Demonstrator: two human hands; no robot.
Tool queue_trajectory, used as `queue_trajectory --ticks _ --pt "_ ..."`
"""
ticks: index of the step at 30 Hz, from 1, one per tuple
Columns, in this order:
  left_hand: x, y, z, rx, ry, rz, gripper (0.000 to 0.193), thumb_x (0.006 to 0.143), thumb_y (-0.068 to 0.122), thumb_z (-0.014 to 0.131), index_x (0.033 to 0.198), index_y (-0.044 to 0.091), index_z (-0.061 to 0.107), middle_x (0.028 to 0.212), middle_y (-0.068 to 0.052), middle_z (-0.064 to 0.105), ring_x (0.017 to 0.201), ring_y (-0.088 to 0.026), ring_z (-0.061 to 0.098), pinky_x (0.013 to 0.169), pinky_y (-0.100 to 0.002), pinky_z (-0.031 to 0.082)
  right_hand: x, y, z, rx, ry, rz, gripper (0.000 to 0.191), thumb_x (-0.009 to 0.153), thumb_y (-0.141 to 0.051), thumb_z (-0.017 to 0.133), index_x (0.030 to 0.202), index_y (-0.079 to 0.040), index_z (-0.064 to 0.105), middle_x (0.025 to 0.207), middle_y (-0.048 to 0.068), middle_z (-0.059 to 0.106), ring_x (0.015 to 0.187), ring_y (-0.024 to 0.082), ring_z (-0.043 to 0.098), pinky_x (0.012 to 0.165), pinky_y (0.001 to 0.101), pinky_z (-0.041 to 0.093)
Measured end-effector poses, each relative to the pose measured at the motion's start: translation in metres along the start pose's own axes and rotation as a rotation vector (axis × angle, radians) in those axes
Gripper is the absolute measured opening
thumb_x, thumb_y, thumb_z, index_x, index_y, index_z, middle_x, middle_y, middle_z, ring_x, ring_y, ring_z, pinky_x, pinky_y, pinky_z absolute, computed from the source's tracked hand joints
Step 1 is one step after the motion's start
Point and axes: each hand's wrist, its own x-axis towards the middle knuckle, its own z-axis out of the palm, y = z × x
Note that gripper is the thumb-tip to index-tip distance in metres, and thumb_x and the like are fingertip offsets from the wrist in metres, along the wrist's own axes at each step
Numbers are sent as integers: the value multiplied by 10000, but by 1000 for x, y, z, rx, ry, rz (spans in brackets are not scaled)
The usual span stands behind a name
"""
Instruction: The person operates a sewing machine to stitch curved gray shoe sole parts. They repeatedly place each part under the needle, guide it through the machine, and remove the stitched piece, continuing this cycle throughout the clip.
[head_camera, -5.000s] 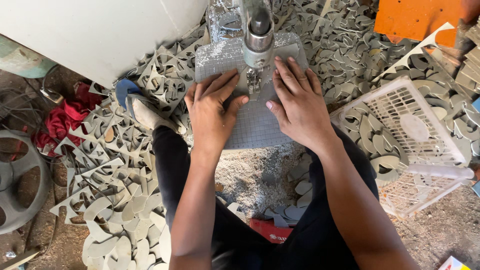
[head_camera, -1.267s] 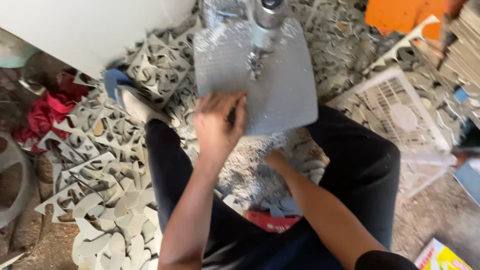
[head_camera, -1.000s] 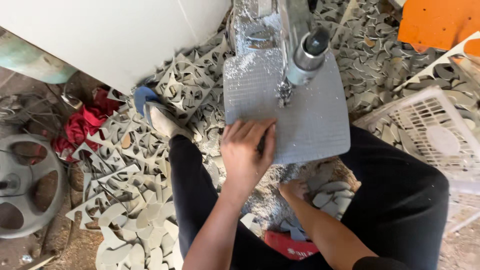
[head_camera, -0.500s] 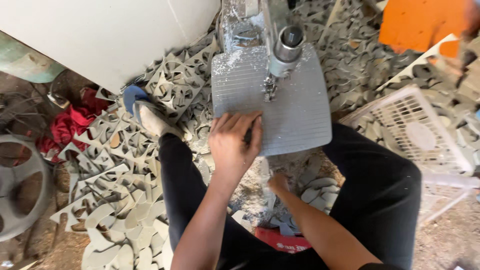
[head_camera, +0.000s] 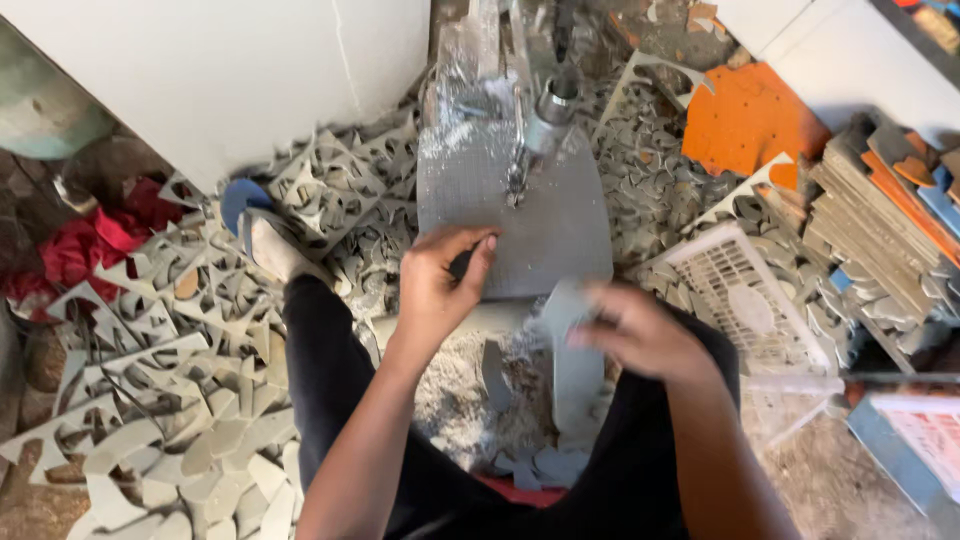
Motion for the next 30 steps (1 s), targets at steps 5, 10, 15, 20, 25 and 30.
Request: queue_trajectory --ticks 5,10,15,20,25,30 --pt "-4 20 -2 -152 -242 -95 391 866 305 810 1177 81 731 1035 -58 757 938 -230 773 873 -338 590 20 25 -4 402 701 29 352 926 -19 694 1247 22 556 1046 133 706 853 207 737 686 364 628" --pt "-2 15 11 225 -228 145 408 769 217 850 1132 57 754 1188 -66 702 1084 -286 680 966 -411 525 33 71 1 523 753 18 343 957 -8 642 1289 21 560 1019 133 699 798 201 713 623 380 656" --pt "8 -6 21 258 -246 115 249 825 137 831 1065 92 778 1170 -40 713 1038 -269 667 945 -398 534 24 69 -15 492 672 -8 312 994 -20 642 1282 44 541 1030 131 688 806 202 711 568 329 631" --pt "10 -12 21 289 -201 108 190 830 143 831 1008 94 783 1142 -32 725 1055 -275 665 960 -404 519 28 53 -21 -479 739 -148 452 904 -129 707 1312 -11 555 1200 171 647 1008 286 639 815 412 539" --pt "11 -18 18 305 -195 113 159 841 137 829 995 112 798 1142 -19 722 1063 -252 674 965 -397 513 39 47 -23 -800 560 -167 209 857 -138 794 1017 -35 710 1469 186 587 1418 382 481 1144 551 321" --pt "12 -25 20 321 -188 96 167 827 144 828 990 111 807 1159 -16 734 1040 -253 668 926 -390 511 56 52 -34 -837 523 -185 207 841 -157 832 942 -46 689 1436 113 616 1346 339 553 1131 530 374"
